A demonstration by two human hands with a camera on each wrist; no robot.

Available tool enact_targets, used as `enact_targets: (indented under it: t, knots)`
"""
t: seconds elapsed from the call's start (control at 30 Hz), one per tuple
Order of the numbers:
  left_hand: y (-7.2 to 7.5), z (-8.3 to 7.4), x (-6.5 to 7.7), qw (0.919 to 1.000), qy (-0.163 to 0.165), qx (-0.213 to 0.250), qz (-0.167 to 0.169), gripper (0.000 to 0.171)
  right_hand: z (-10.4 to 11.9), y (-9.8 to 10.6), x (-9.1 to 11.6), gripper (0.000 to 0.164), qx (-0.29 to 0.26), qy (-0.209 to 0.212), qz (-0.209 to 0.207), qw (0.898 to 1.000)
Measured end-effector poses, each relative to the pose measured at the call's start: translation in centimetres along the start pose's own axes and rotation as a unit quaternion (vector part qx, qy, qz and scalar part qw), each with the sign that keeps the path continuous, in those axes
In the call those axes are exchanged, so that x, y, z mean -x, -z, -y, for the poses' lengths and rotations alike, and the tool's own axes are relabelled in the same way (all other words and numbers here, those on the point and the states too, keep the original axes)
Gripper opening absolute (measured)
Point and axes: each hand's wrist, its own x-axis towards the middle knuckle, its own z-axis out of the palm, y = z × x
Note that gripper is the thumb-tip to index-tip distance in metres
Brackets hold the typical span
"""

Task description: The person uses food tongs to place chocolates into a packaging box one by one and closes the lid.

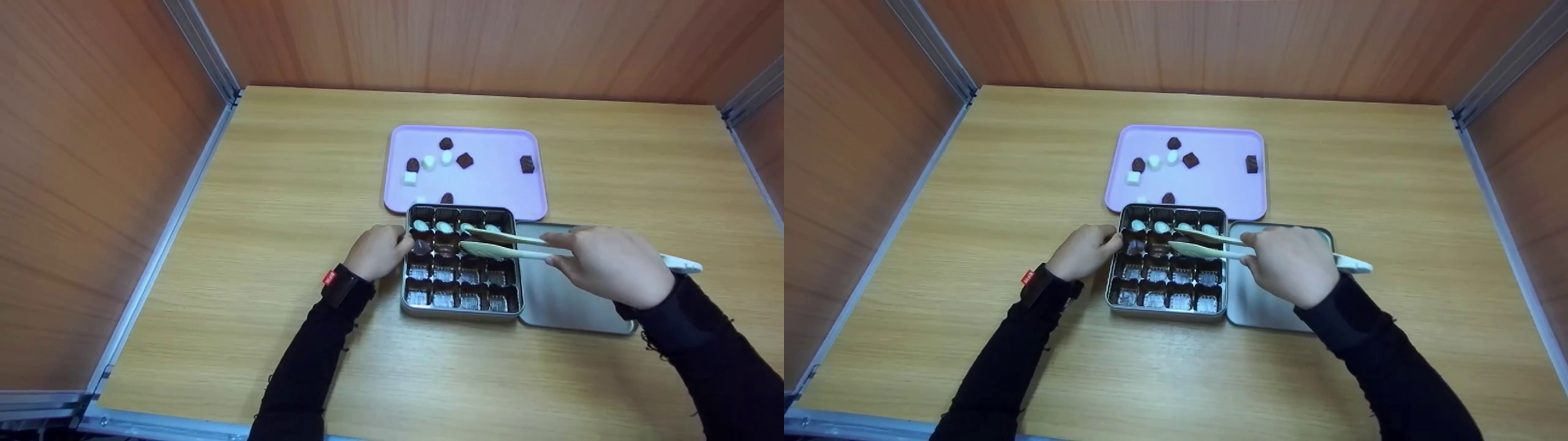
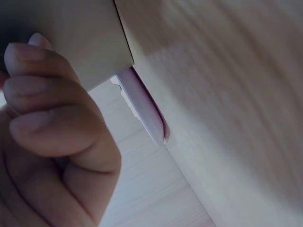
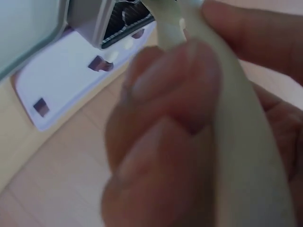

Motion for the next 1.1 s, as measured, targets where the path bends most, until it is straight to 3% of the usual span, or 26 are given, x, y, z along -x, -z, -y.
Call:
enact_targets:
  t: [0.6,0.87,0.97,1.1]
  knots:
    - [-0.1,0.1,-0.1,1.0,-0.002,-0.001,0.002,0.033,-0.2,0.9,-1.6,0.038,-0.025,-0.012,0.078,0.997]
    - [-0.1,0.1,-0.1,1.0,0.001,-0.001,0.001,0.032,-2.5,1.3,-3.7,0.047,-0.119,-0.018,0.137,0.983]
    - [-0.1,0.1,-0.1,1.0,0.002,-0.001,0.001,0.032,-3.5,0.8,-4.9,0.05,-0.162,-0.033,0.106,0.981]
    - [-0.1,0.1,0.0,1.0,-0.001,-0.002,0.001,0.033,-4.2,-1.0,-6.8,0.047,-0.163,-0.073,0.007,0.984]
